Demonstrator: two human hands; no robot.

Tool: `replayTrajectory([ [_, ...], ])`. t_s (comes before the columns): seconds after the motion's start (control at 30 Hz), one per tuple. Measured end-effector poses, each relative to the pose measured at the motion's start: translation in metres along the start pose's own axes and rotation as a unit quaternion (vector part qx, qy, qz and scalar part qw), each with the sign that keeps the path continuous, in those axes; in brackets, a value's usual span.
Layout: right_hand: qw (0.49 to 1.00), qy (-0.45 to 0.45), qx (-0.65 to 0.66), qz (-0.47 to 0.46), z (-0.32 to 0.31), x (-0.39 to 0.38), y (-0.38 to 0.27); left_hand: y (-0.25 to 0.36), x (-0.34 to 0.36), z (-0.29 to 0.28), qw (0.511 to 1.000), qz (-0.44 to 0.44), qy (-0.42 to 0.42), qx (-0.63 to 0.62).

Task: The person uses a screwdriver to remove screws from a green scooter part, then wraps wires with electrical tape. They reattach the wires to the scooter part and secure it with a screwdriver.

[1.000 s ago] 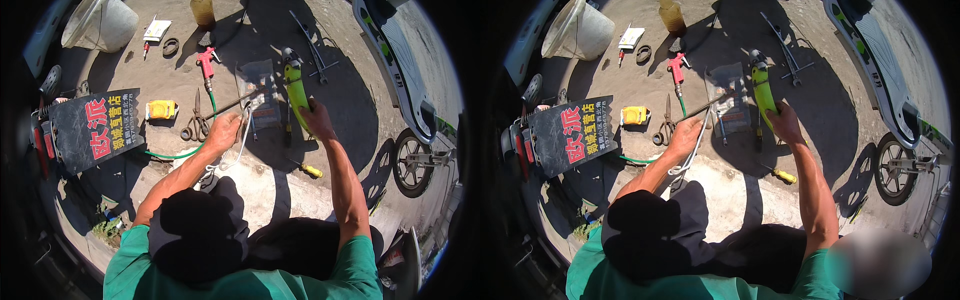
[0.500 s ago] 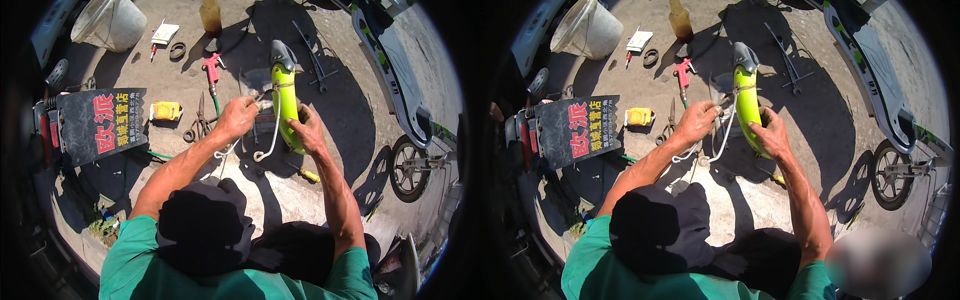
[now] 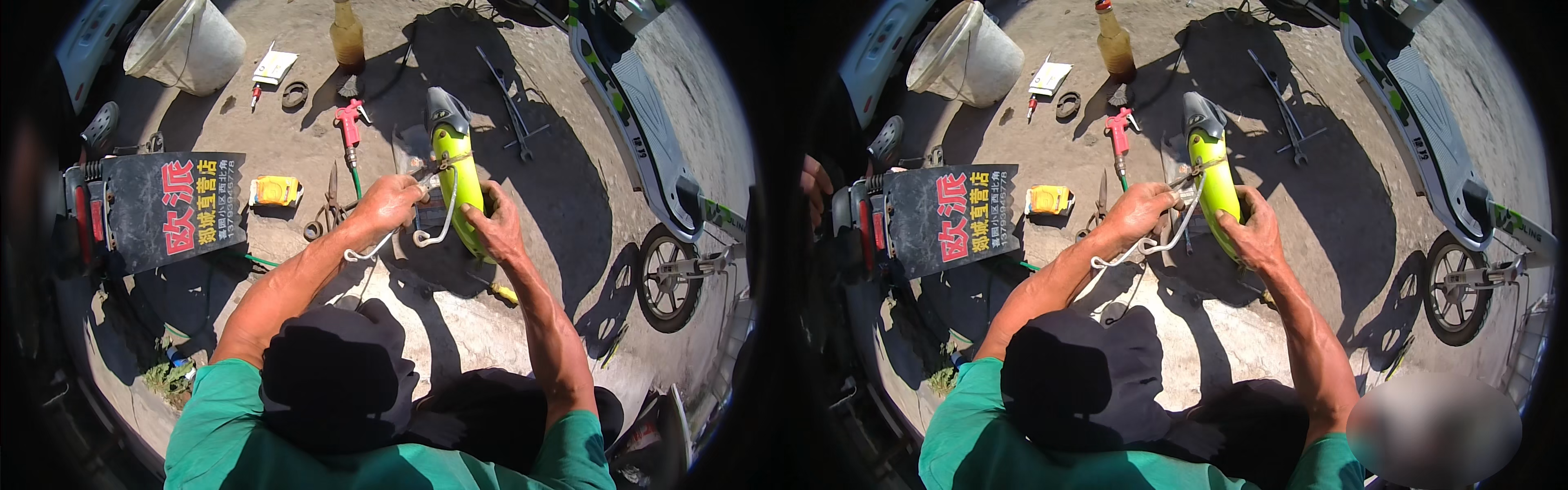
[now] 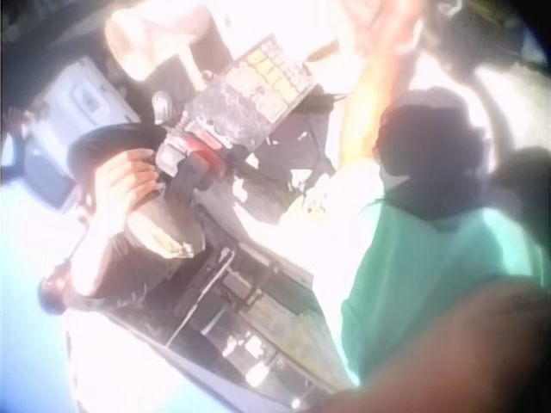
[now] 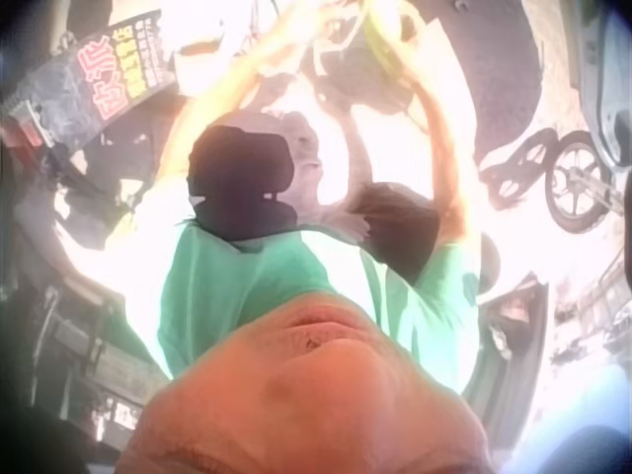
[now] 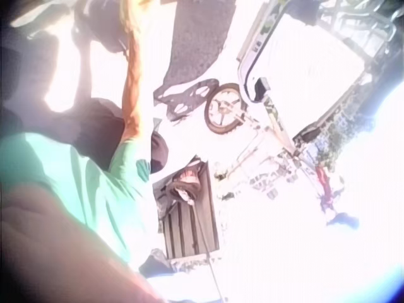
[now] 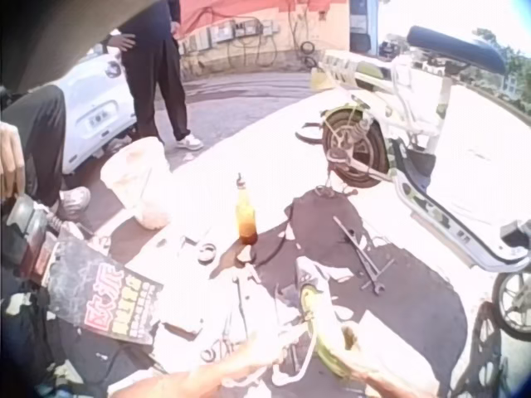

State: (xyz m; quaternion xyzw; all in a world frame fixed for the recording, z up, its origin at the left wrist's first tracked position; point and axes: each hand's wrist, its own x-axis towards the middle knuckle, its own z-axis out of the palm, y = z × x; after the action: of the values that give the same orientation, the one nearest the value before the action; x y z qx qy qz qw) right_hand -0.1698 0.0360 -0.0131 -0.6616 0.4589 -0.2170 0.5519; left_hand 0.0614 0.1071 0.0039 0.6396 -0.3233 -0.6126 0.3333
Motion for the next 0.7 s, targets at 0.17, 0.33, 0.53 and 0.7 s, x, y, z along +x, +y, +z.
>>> replayTrajectory([
  [0.17, 0.999, 0.023, -0.015, -0.039, 0.0, -0.006, -0.007, 0.014, -0.014, -0.005, 0.99, -0.052, -0.033, -0.127],
  [0.33, 0.998, -0.029, 0.056, 0.009, -0.001, -0.002, -0.003, 0.007, -0.019, -0.001, 0.966, -0.103, -0.05, -0.232],
  [0.53, 1.0, -0.011, 0.006, -0.022, 0.005, 0.001, 0.006, 0.003, -0.025, 0.007, 0.973, -0.089, -0.054, -0.205],
  [0.7, 0.997, 0.002, 0.062, 0.041, 0.01, -0.003, -0.008, 0.01, -0.026, 0.013, 0.98, -0.071, -0.06, -0.178],
])
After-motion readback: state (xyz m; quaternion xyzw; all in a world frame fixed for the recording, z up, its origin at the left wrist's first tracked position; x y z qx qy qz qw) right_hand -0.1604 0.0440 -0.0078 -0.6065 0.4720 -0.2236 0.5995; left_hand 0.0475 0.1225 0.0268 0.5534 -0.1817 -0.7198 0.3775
